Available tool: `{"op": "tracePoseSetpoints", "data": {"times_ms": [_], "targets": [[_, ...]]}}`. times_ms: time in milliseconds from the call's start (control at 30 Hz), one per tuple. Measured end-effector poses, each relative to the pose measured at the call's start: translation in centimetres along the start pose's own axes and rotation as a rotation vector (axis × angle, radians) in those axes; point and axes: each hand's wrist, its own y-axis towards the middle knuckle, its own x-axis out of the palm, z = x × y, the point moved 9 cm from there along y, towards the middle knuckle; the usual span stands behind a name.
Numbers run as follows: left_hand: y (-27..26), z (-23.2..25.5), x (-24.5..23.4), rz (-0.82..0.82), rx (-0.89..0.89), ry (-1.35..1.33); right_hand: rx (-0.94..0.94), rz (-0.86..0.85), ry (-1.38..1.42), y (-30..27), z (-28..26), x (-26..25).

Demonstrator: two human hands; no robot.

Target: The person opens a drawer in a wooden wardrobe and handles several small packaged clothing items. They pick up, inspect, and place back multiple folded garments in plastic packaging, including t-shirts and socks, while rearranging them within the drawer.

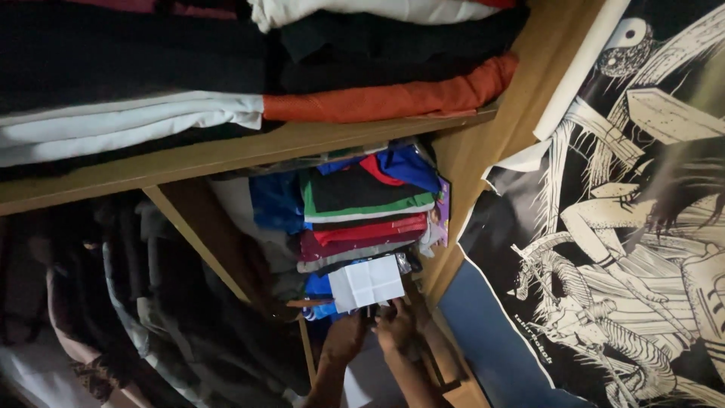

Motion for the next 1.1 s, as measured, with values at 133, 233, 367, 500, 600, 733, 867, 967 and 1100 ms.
{"op": "tracePoseSetpoints", "data": {"times_ms": [133,233,367,500,600,733,867,967,1100], "targets": [[0.9,-0.5,-0.2,-0.098,-0.153,0.305,-0.139,0.012,-0.656,-5.1,-9.3,0.6],[-0.3,-2.8,2.4,-0.402,-0.450,0.122,-0.637,-0.096,-1.005,-8.6,-14.1,2.3],[0.9,-1.0,1.4,-0.394,-0.357,0.123,-0.966,-0.117,-1.281,-11.6,-15.2,3.3],[-0.4,-2.1,2.8,-0.355,-0.371,0.135,-0.573,-0.309,-1.553,-9.7,-13.4,4.3],[0.7,0.6,-0.4,-0.101,-0.138,0.434,-0.748,-0.278,-1.455,-10.2,-14.9,4.8],[-0.6,-2.1,-1.5,-0.085,-0.718,-0.426,-0.579,-0.323,-1.126,-8.3,-12.7,3.2],[1.8,2.0,-4.2,-0.002,-0.203,-0.270,0.173,-0.062,-0.272,-6.0,-5.0,-1.6],[2.6,4.4,-8.1,-0.051,-0.327,-0.558,0.516,-0.190,0.679,-7.1,-4.1,-0.6],[1.5,4.1,-6.9,0.133,-0.067,-0.442,0.660,-0.109,0.855,-7.2,-5.0,-0.7]]}}
